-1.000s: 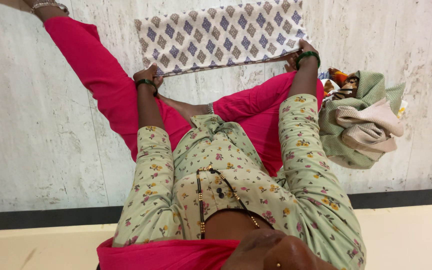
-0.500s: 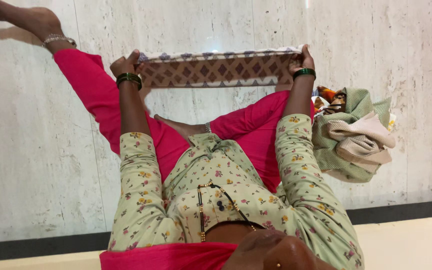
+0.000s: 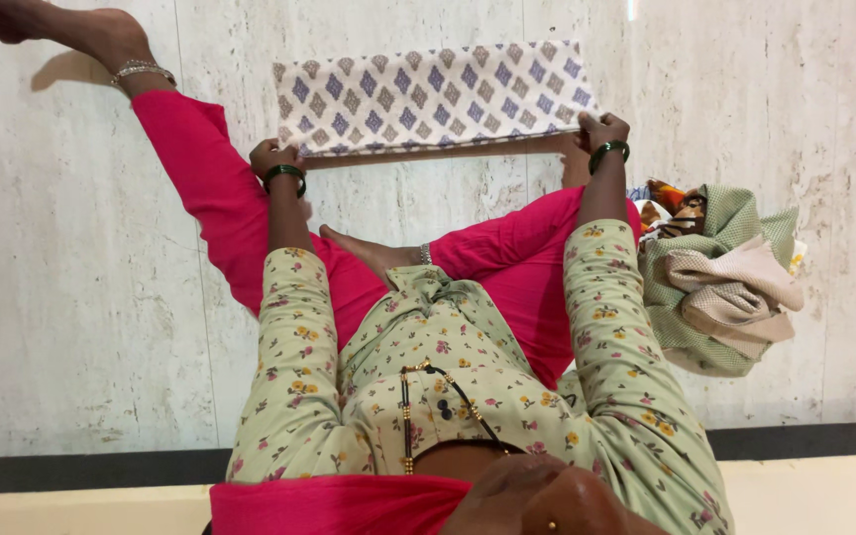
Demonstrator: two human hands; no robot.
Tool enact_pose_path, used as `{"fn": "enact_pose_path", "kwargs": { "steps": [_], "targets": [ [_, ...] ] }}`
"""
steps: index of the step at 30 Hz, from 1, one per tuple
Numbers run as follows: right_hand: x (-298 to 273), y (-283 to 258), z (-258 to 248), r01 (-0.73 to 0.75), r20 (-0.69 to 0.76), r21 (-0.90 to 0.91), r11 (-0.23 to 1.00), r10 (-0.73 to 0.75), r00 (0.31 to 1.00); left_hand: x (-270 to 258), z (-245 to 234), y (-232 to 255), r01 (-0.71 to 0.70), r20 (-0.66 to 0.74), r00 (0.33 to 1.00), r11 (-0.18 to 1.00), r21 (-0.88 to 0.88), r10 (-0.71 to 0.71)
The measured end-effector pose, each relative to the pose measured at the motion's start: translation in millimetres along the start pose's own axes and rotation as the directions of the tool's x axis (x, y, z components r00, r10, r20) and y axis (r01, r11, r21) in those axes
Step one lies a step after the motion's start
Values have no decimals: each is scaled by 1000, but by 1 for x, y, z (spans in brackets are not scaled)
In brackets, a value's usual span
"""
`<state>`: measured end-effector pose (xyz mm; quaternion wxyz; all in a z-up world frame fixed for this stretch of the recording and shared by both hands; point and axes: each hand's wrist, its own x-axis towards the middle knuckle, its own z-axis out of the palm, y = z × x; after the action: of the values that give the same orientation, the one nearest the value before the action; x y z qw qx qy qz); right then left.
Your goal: The person sits on the floor and folds several towels and linens one by one. They smooth each item, fold it into a neat rectangle, and place it into a growing stack on the floor.
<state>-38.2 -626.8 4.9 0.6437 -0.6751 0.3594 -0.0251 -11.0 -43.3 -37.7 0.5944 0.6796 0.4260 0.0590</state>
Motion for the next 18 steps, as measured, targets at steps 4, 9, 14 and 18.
{"fn": "enact_pose_path", "kwargs": {
  "steps": [4, 9, 14, 18],
  "targets": [
    [-5, 11, 2, -386, -212, -398, 833, 326, 921, -20, -4, -28, -11, -122, 991, 963, 270, 46],
    [-6, 17, 29, -241, -286, -936, 258, -156, 945, -39, -9, -50, 25, -173, 982, 849, 527, 79],
    [-37, 49, 128, 372, 171, -867, 330, -505, 846, -48, 31, -63, -528, 272, 753, 304, 793, 599],
    [-89, 85, 235, 725, 598, -684, 79, -507, 620, -67, 96, -63, -808, 688, 534, 57, 587, 491]
  ]
}}
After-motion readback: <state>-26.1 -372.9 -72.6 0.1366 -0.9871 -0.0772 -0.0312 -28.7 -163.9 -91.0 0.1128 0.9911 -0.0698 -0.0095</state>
